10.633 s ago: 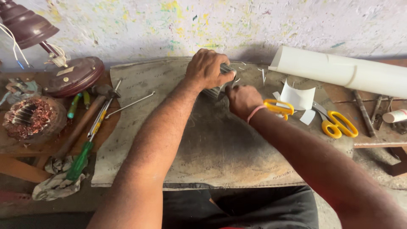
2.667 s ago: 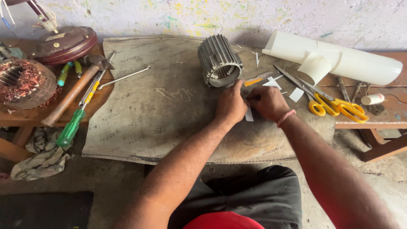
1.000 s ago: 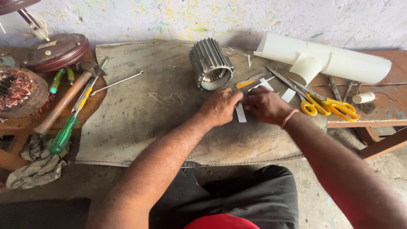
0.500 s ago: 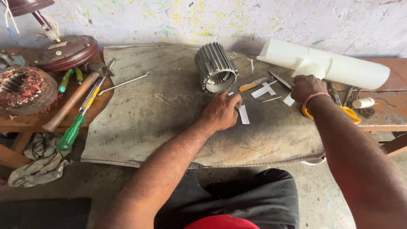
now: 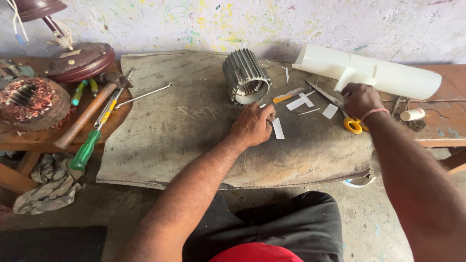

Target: The person inserts white insulating strips into the slots of an electric motor stator by hand and uses scissors to trim a strip.

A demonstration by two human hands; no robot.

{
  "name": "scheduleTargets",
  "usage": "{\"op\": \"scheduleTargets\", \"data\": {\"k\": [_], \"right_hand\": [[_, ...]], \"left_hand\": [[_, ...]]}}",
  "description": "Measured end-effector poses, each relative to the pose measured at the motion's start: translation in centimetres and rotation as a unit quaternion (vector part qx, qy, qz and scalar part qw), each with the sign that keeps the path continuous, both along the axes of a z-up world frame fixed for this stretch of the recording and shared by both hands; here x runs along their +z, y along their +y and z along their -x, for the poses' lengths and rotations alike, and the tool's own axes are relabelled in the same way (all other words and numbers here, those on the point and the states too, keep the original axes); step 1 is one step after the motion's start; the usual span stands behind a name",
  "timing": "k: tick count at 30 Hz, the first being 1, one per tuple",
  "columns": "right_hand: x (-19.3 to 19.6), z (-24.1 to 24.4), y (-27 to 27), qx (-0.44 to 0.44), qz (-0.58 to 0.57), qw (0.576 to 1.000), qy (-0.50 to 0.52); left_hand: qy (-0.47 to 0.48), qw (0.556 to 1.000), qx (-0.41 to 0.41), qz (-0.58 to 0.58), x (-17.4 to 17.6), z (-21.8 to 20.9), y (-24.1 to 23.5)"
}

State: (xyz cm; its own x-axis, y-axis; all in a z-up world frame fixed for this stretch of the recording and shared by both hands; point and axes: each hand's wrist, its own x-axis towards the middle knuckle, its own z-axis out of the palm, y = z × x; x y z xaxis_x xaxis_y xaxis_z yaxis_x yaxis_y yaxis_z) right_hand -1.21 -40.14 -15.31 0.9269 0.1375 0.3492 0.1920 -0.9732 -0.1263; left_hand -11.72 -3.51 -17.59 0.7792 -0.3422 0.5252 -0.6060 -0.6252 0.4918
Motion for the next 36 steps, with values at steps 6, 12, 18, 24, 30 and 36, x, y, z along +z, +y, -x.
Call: {"op": "scheduleTargets", "data": {"k": [6,12,18,24,30,36], "right_hand": [[5.2,2.5,1.8,0.142,-0.091,0.964,-0.208],[4.9,9.2,11.2,0.198,-0.073,0.972,-0.103],[1.4,11.6,15.6,0.115,-0.107,0.987,-0.036],[-0.3,10.0,16.1,0.096,-0.086,0.991,0.03],[0.8,7.7,15.3,0.13,-0.158,0.978,0.048],[0.3,7.5,16.9,0.194,-0.159,0.966,0.068]], "left_hand": [[0.011,0.999,-0.003,0.038,-0.2,-0.5,-0.1],[0.055,0.99,0.119,0.047,-0.5,-2.1,-3.1],[-0.044,0.972,0.224,0.051,-1.6,-1.7,-5.1],[-0.135,0.979,0.148,-0.025,-1.9,0.4,-3.6],[-0.095,0.991,0.062,-0.064,-0.6,2.6,-1.2],[-0.088,0.992,0.068,-0.058,-0.1,2.7,-1.1]]}}
